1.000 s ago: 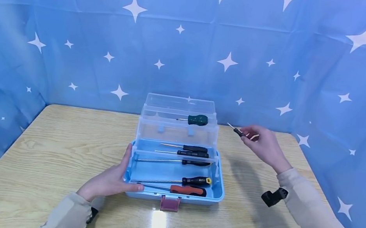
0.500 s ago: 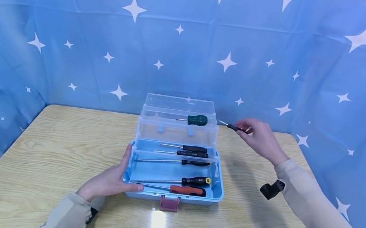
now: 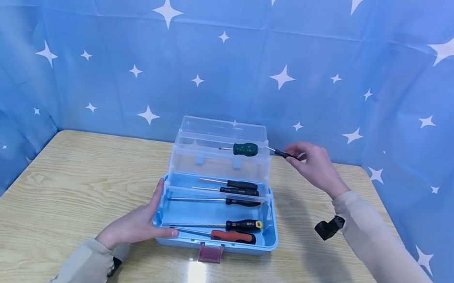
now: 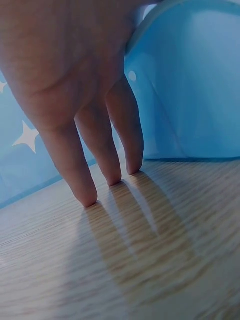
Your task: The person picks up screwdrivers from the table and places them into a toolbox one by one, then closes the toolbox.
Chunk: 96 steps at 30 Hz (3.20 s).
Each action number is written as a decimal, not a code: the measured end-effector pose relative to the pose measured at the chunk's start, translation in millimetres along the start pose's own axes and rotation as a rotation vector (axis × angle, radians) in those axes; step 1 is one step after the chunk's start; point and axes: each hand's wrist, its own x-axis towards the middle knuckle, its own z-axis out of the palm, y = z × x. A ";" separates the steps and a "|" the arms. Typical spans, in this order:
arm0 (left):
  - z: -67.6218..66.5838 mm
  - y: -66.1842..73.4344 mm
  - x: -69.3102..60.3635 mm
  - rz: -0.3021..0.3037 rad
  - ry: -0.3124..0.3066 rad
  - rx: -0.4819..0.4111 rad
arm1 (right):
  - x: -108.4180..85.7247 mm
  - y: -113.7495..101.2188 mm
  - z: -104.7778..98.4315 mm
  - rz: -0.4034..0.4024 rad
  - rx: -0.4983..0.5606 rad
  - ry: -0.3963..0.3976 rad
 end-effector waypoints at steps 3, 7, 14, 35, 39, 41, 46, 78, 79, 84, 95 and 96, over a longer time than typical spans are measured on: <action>0.5 -0.8 0.5 0.009 0.000 -0.010 | 3.4 -0.4 2.3 0.011 0.017 0.006; 2.0 -2.3 1.7 0.017 -0.004 -0.025 | 7.0 -1.5 5.0 0.018 0.027 0.013; 2.7 -4.2 2.9 0.023 0.003 -0.032 | 14.2 -3.7 8.8 0.015 0.029 0.023; 2.3 -4.2 4.1 0.031 -0.002 -0.043 | 33.0 -7.8 9.4 0.008 0.045 0.011; 3.6 -4.8 5.3 0.018 0.001 -0.041 | 36.3 -8.0 10.5 0.016 0.036 0.001; 4.0 -5.2 5.6 0.016 0.004 -0.037 | 38.0 -8.6 11.5 0.021 0.035 -0.006; 4.0 -6.3 5.1 0.013 0.008 -0.011 | 42.5 -8.8 14.0 0.020 0.043 -0.022; 0.3 -2.1 1.7 0.021 0.004 -0.029 | 77.1 -41.0 41.3 -0.012 0.009 -0.154; 0.3 -2.0 1.6 0.022 0.003 -0.028 | 78.0 -42.9 42.4 -0.011 0.010 -0.159; 1.4 -2.0 2.6 0.005 0.008 -0.021 | 82.9 -54.5 47.6 -0.020 0.028 -0.182; 1.6 -1.8 1.7 0.016 0.015 -0.015 | 93.1 -70.9 63.9 -0.066 0.017 -0.194; 1.8 -1.7 1.5 0.017 0.016 -0.015 | 93.7 -71.8 65.5 -0.068 0.019 -0.193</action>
